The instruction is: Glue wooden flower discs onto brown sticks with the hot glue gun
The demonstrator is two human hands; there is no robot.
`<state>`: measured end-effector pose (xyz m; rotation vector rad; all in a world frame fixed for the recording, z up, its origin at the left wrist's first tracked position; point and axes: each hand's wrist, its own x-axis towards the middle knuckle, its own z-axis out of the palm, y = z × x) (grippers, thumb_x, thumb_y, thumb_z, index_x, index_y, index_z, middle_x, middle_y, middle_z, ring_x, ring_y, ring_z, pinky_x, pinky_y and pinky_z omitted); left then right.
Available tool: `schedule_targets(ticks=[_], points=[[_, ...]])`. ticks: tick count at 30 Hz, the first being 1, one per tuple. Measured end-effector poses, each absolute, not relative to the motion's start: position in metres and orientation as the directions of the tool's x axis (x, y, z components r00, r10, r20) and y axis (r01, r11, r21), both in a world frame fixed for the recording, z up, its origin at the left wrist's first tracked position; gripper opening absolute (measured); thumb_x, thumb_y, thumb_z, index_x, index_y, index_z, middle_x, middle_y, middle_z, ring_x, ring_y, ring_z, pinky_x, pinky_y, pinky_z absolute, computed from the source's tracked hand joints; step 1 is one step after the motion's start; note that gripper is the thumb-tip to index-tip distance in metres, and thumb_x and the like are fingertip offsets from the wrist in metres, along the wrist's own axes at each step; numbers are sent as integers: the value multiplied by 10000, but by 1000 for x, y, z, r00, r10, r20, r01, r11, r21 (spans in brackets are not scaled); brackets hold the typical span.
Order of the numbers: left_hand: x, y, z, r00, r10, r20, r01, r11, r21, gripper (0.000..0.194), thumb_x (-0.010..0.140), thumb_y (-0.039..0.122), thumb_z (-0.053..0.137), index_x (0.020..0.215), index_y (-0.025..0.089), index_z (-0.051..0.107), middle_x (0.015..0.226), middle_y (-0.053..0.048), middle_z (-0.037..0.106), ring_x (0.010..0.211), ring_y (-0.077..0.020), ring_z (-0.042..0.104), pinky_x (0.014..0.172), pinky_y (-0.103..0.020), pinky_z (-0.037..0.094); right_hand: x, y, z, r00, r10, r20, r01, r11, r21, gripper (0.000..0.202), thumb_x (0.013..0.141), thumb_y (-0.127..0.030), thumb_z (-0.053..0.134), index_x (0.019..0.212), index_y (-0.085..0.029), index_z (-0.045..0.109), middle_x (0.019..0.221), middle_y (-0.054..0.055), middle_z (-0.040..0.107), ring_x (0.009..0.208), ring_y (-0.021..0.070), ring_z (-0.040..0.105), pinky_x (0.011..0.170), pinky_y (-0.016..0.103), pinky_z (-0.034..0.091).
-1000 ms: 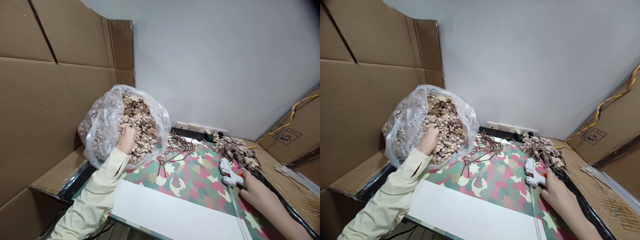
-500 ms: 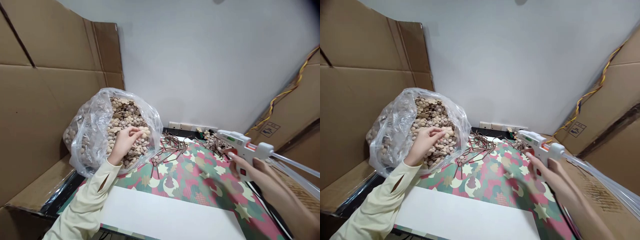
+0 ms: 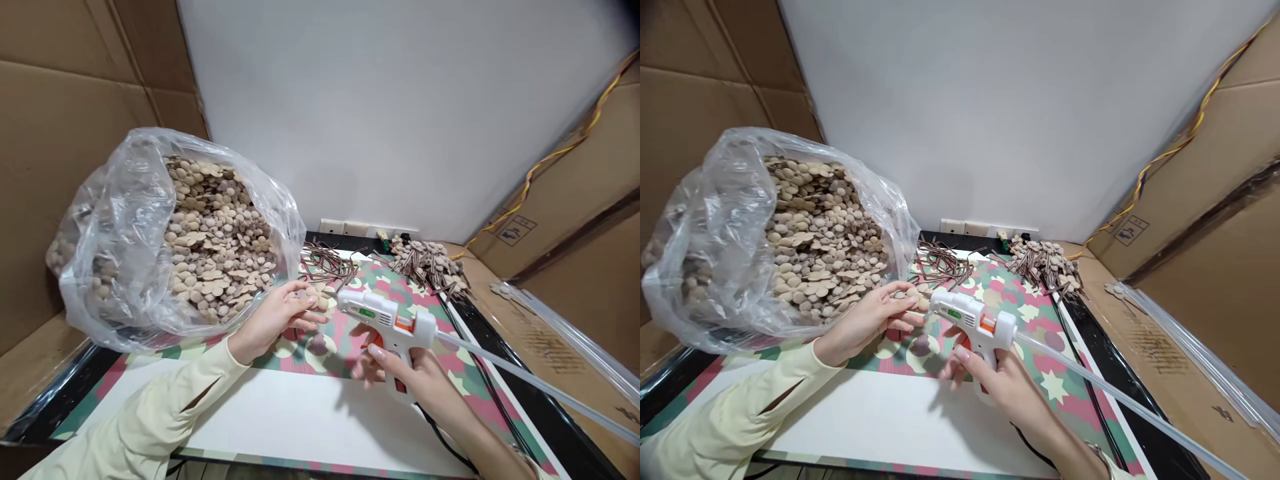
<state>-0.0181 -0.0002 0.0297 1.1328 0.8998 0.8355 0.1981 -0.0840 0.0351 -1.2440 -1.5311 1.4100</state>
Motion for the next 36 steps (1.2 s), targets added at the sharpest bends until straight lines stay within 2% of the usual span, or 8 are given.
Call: schedule_targets(ticks=[4,7,11,14,17,23,30,36], points=[[-8,-10,22,520,818,-247,-86,338,937,246,805,348,584,938,196,445,907,-70,666,801,-198,685,605,-242,526,194,-80,28,-152,980,-125,19,-124,-992,402,810,-469,543,1131,-230,586,1023,63,672,785,219,650,750,362,511],[0,-20,17,624,730,-279,-26,376,926,274,803,372,577,938,197,415,839,-71,672,777,-217,685,535,-240,515,195,-78,22,-102,987,-121,47,-117,-992,342,811,-443,556,1081,-243,616,959,43,689,746,208,651,702,340,532],[6,-29,14,706,657,-265,21,354,935,347,790,403,581,1019,187,436,976,-128,664,809,-231,678,448,-198,459,197,-76,19,-84,992,-93,86,-86,-993,285,821,-425,551,1021,-242,640,981,33,687,793,197,646,741,320,527],[7,-29,15,721,640,-265,24,360,933,308,809,368,558,1027,171,465,959,-134,662,856,-241,665,454,-194,459,195,-77,19,-159,985,-63,52,-55,-997,277,838,-407,537,1041,-244,629,1027,29,675,935,202,624,832,315,495],[6,-27,15,729,629,-271,2,394,919,227,842,358,504,950,159,509,891,-106,647,848,-235,660,464,-199,467,193,-77,18,-260,965,-40,39,-30,-999,266,864,-400,495,1013,-233,639,969,28,686,921,200,627,863,326,473],[7,-24,8,713,656,-248,-28,380,924,273,837,404,517,914,143,542,771,-71,630,765,-193,653,492,-208,480,193,-80,18,-266,962,-55,107,-27,-994,243,855,-402,504,941,-219,639,908,28,688,900,206,626,797,315,494],[5,-24,6,702,669,-244,-18,359,933,310,804,366,588,991,136,499,949,-142,679,862,-230,667,538,-206,485,197,-80,21,-154,988,-7,21,-4,-1000,233,862,-372,511,1003,-220,616,1044,44,648,896,190,619,695,269,504],[3,-25,10,743,613,-270,8,395,919,438,764,228,635,1142,173,421,921,-128,699,911,-244,657,628,-257,512,198,-78,20,-179,983,-27,138,-2,-990,262,877,-382,484,1049,-229,609,1003,35,666,752,150,603,580,234,466]])
